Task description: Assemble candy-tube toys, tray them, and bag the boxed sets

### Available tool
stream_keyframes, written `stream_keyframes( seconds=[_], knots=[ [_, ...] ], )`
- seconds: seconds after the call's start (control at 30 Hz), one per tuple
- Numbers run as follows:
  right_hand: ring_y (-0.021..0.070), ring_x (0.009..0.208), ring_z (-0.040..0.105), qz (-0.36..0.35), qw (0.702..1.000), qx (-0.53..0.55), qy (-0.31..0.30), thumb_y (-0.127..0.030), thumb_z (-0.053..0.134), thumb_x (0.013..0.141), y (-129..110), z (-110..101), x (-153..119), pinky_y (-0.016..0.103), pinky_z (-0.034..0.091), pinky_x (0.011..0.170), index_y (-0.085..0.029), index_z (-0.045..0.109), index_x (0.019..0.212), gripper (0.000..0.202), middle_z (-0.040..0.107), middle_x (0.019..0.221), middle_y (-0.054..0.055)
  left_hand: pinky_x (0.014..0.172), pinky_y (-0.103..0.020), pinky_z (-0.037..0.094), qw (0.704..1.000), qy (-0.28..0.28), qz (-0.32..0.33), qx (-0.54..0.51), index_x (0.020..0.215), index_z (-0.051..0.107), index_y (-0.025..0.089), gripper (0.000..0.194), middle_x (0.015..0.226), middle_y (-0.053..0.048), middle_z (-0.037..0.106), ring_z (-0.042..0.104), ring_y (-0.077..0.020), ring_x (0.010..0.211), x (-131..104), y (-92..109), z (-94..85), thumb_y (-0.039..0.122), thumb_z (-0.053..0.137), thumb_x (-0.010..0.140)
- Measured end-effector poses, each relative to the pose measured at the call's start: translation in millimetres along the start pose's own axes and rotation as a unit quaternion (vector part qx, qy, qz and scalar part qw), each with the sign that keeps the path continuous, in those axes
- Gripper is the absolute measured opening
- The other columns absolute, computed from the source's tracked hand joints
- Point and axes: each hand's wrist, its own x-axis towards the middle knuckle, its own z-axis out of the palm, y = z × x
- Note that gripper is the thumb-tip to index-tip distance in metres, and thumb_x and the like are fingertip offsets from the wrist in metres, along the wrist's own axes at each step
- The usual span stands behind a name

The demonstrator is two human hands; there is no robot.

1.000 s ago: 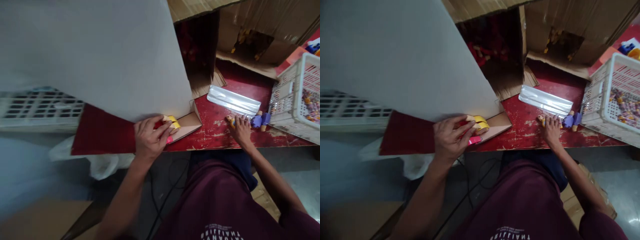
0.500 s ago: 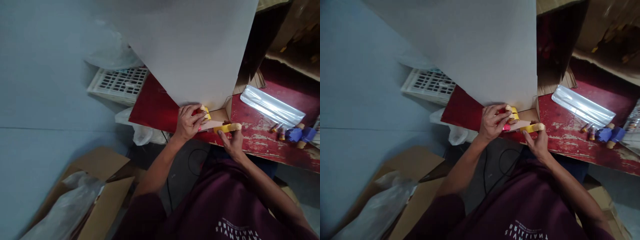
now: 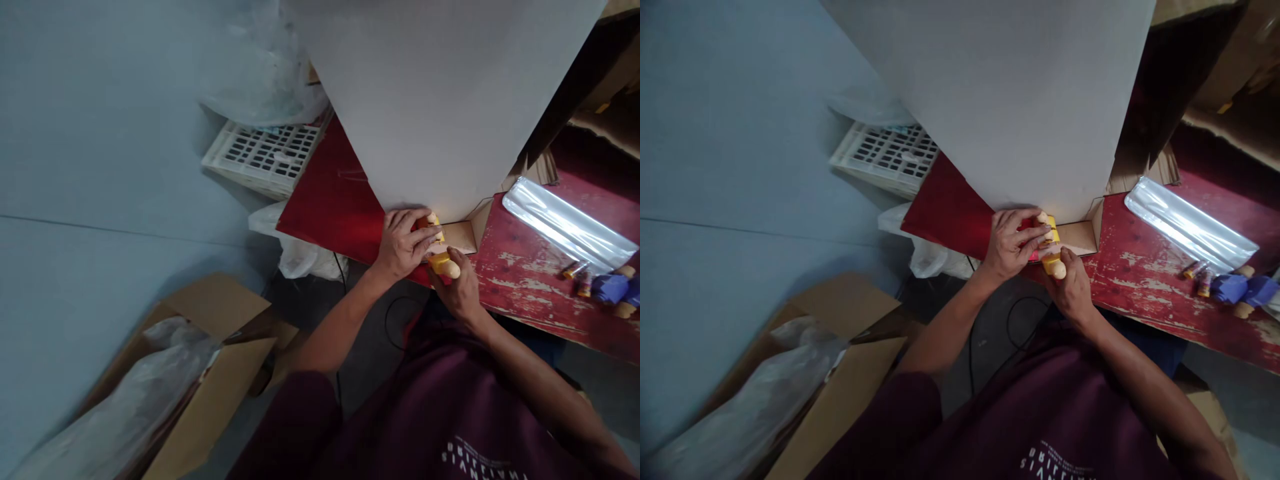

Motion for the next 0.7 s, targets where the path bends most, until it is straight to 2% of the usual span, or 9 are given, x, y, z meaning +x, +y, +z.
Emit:
stream_keyframes(
  seconds=[0.17, 0.33, 0.5, 0.6, 0.7],
  knots=[
    [0.0283, 0.104, 0.07, 0.101, 0.994, -0.016, 0.028, -0.048, 0.067, 0.094, 8, 4, 2, 0.045, 0.062, 0.085, -0.014, 0.049, 0.134, 0.055, 0.068, 0.115, 0.017, 0.096, -0.041, 0.04, 1.0, 0.005, 0.007, -0.001, 0.11, 0.077, 0.03, 0.027, 0.126, -0.005, 0.069, 0.061, -0.0209, 0.113, 1, 2, 0.8, 0.039, 0.053, 0.103],
    [0.0306, 0.116, 0.065, 0.022, 0.999, -0.031, -0.021, -0.037, 0.062, 0.098, -2, 11, 2, 0.049, 0.06, 0.093, -0.013, 0.041, 0.143, 0.055, 0.064, 0.124, 0.021, 0.099, -0.044, 0.038, 0.999, -0.03, -0.012, 0.001, 0.112, 0.077, 0.031, 0.027, 0.129, -0.005, 0.068, 0.06, -0.0228, 0.116, 2, 1, 1.8, 0.038, 0.053, 0.103],
    [0.0321, 0.12, 0.061, -0.028, 0.996, -0.055, -0.059, -0.027, 0.056, 0.099, -10, 21, -4, 0.05, 0.06, 0.094, -0.012, 0.035, 0.149, 0.057, 0.06, 0.13, 0.024, 0.099, -0.043, 0.04, 1.0, -0.023, -0.005, -0.021, 0.111, 0.077, 0.03, 0.026, 0.127, -0.005, 0.068, 0.061, -0.0221, 0.116, 1, -2, 1.5, 0.038, 0.054, 0.102],
    [0.0324, 0.119, 0.061, -0.001, 0.996, -0.06, -0.064, -0.029, 0.056, 0.1, -9, 25, -4, 0.05, 0.059, 0.096, -0.009, 0.038, 0.148, 0.055, 0.06, 0.129, 0.024, 0.1, -0.044, 0.04, 0.999, -0.026, -0.009, -0.026, 0.111, 0.077, 0.03, 0.026, 0.128, -0.005, 0.068, 0.061, -0.0219, 0.117, 0, -3, 1.5, 0.038, 0.054, 0.102],
    [0.032, 0.117, 0.062, 0.043, 0.993, -0.061, -0.095, -0.03, 0.052, 0.102, -9, 29, -2, 0.049, 0.059, 0.097, -0.007, 0.044, 0.144, 0.049, 0.062, 0.126, 0.024, 0.099, -0.044, 0.04, 0.999, -0.017, -0.001, -0.034, 0.11, 0.078, 0.029, 0.025, 0.128, -0.005, 0.068, 0.062, -0.0221, 0.115, -1, -3, 1.7, 0.036, 0.055, 0.102]
  ],
)
